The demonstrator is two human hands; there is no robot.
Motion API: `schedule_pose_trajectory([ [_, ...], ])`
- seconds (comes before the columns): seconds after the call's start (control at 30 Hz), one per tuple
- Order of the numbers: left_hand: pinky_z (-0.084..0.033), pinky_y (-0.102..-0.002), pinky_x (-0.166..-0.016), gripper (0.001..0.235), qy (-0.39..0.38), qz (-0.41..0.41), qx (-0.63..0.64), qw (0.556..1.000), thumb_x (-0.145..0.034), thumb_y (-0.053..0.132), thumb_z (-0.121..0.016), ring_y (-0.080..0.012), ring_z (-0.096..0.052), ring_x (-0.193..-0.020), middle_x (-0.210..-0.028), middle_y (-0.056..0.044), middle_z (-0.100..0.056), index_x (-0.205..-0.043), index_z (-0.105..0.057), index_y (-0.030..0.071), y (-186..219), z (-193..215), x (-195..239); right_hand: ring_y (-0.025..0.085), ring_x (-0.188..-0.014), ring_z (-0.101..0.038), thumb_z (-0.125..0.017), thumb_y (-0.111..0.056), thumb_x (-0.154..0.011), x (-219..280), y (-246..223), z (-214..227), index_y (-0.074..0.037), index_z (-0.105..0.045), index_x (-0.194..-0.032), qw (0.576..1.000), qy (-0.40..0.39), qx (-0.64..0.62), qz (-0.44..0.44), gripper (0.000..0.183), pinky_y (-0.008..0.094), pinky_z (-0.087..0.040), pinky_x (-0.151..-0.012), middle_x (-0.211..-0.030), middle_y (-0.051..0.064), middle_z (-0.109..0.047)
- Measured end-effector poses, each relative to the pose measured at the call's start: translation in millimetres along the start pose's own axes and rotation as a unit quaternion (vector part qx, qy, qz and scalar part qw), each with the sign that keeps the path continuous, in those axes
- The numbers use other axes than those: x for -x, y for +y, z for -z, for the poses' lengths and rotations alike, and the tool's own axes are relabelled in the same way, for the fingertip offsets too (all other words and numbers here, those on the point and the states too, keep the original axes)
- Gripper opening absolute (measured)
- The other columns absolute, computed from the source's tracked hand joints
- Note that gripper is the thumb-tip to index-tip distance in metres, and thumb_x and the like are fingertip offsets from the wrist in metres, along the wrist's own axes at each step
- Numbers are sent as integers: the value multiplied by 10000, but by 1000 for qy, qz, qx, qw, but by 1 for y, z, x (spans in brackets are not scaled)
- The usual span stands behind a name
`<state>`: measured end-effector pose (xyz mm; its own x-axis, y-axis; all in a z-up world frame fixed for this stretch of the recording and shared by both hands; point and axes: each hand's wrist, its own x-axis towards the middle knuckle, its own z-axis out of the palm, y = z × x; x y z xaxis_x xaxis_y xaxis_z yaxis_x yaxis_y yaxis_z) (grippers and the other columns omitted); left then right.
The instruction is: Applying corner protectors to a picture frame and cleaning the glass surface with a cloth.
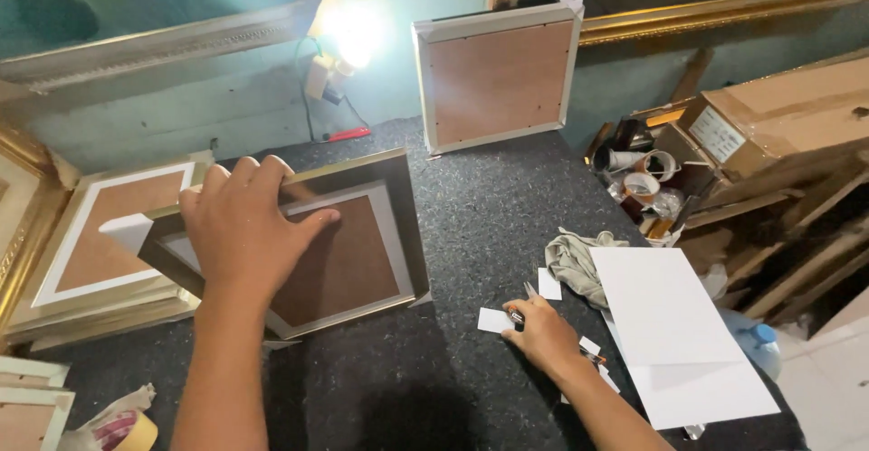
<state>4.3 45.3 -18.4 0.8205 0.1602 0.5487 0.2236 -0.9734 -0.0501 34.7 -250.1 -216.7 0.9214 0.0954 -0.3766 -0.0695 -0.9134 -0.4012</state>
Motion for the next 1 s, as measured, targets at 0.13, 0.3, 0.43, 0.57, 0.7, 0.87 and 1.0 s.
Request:
schedule_pose_trajectory([
  [0.13,-356,-437,-783,461,-6,-1,0,1000,-594,604,-702,-264,-506,-846,-816,26,-575,-758,-550,202,0,6,-2,184,-947,-560,-644,-341,-727,3,-3,9,-327,-581,-931,1000,2,-16,-8,214,381,-447,-694,-1042,-36,-519],
  [0.3,-380,-490,-762,496,-69,-23,74,995,-671,509,-654,-322,-570,-854,-868,-113,-628,-975,-612,120,5,28,-9,282,-982,-602,-666,-278,-694,-9,-9,23,-216,-653,-941,974,43,-222,16,255,366,-478,-817,-951,80,-673],
  [0.43,-308,-515,-931,454,-79,-86,59,991,-645,454,-686,-314,-568,-930,-915,-96,-624,-997,-606,178,25,47,-18,135,-543,-486,-585,-31,-718,13,-59,63,-108,-670,-952,899,81,-422,91,261,277,-435,-497,-618,46,-560],
  [0.57,-368,-453,-900,535,-138,-148,163,966,-601,434,-722,-324,-563,-961,-985,-99,-614,-1042,-564,175,40,53,-30,59,-509,-389,-653,-71,-715,36,-107,102,11,-566,-1056,772,90,-599,192,362,196,-344,-461,-656,4,-454],
  [0.7,-376,-474,-913,563,-221,-138,210,942,-591,361,-755,-357,-551,-1009,-1049,-97,-611,-1076,-532,182,41,60,-34,74,-528,-405,-692,-108,-713,36,-136,112,-15,-555,-981,724,77,-648,224,315,210,-373,-493,-668,-6,-467],
  [0.87,-428,-417,-676,592,-259,-79,153,951,-553,602,-675,-321,-574,-874,-941,-38,-637,-1026,-514,287,43,42,-38,115,-729,-494,-639,-190,-739,34,-160,111,-142,-602,-874,781,90,-598,157,148,290,-359,-600,-792,-25,-578],
  [1.0,-436,-423,-622,384,-231,-54,137,962,-661,601,-587,-340,-584,-783,-812,-40,-650,-925,-545,325,46,39,-35,105,-629,-439,-630,-209,-752,31,-169,105,-139,-615,-864,798,120,-569,158,133,278,-374,-567,-740,-27,-543],
])
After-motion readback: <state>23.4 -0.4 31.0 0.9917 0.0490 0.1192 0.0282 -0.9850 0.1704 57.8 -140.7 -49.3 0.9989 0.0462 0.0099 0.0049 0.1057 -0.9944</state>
